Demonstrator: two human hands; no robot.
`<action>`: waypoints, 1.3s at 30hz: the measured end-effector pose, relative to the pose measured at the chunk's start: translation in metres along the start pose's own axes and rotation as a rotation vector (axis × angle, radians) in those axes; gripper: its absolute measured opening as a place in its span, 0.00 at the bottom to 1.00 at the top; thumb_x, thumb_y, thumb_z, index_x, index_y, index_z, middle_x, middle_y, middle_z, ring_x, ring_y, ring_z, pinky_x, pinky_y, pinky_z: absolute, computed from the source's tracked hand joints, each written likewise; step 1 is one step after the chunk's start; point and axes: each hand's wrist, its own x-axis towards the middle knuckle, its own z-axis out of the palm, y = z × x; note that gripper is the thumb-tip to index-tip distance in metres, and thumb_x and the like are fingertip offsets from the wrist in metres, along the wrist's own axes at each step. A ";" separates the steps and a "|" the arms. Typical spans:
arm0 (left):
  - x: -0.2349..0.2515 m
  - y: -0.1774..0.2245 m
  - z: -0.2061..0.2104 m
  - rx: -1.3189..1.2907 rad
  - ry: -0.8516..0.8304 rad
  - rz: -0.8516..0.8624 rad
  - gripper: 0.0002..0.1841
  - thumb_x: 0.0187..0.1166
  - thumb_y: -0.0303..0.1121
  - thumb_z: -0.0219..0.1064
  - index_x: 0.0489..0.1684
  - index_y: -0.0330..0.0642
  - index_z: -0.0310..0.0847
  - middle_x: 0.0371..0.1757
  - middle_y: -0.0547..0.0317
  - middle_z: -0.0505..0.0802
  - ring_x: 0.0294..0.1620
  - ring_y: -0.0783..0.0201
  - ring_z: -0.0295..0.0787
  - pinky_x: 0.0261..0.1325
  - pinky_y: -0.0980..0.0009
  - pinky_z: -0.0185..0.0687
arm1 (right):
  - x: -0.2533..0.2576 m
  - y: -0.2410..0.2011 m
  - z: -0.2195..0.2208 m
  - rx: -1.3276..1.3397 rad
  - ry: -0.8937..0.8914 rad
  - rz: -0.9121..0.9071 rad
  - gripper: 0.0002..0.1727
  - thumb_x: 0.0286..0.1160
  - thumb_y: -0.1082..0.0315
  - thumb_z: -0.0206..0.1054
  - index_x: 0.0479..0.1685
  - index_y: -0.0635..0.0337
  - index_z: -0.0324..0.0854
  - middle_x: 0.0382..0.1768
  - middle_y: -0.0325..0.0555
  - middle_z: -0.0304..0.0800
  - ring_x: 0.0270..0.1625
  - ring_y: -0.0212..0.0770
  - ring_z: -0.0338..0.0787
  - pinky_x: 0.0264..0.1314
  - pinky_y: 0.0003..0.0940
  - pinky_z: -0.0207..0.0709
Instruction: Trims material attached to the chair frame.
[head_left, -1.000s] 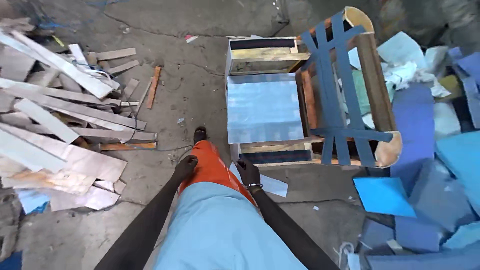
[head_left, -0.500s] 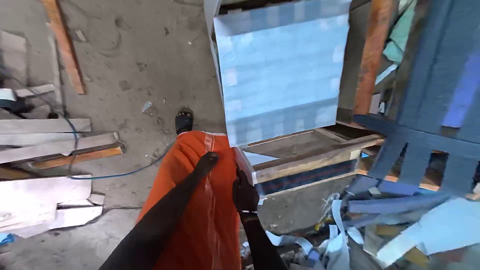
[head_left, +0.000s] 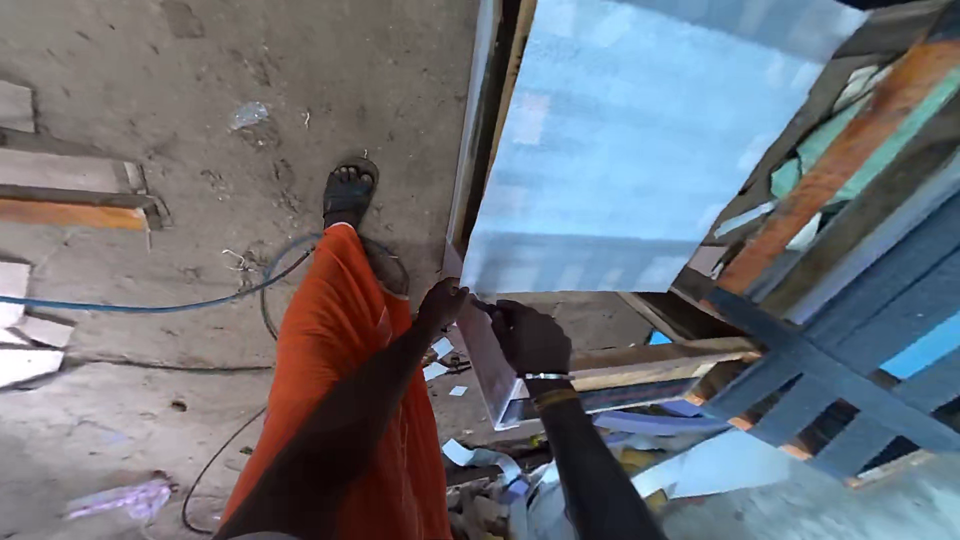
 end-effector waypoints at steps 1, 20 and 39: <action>-0.001 0.000 0.000 0.028 0.005 0.001 0.24 0.90 0.47 0.57 0.75 0.41 0.79 0.64 0.42 0.91 0.67 0.45 0.88 0.72 0.40 0.78 | 0.006 0.003 -0.004 -0.027 -0.012 0.007 0.19 0.84 0.43 0.59 0.65 0.32 0.88 0.48 0.47 0.97 0.51 0.56 0.95 0.47 0.64 0.83; 0.004 0.000 0.008 0.251 0.093 -0.041 0.22 0.90 0.50 0.54 0.66 0.44 0.83 0.58 0.44 0.92 0.61 0.45 0.90 0.63 0.37 0.82 | 0.032 0.009 0.035 0.026 0.024 -0.097 0.19 0.91 0.52 0.52 0.67 0.43 0.84 0.42 0.52 0.95 0.47 0.57 0.95 0.48 0.60 0.85; -0.001 0.005 0.001 0.306 0.088 -0.037 0.20 0.90 0.48 0.55 0.59 0.42 0.84 0.50 0.46 0.93 0.54 0.47 0.91 0.57 0.39 0.83 | 0.060 0.030 0.019 0.193 0.215 -0.196 0.19 0.91 0.53 0.55 0.69 0.46 0.85 0.41 0.51 0.96 0.45 0.56 0.96 0.46 0.60 0.86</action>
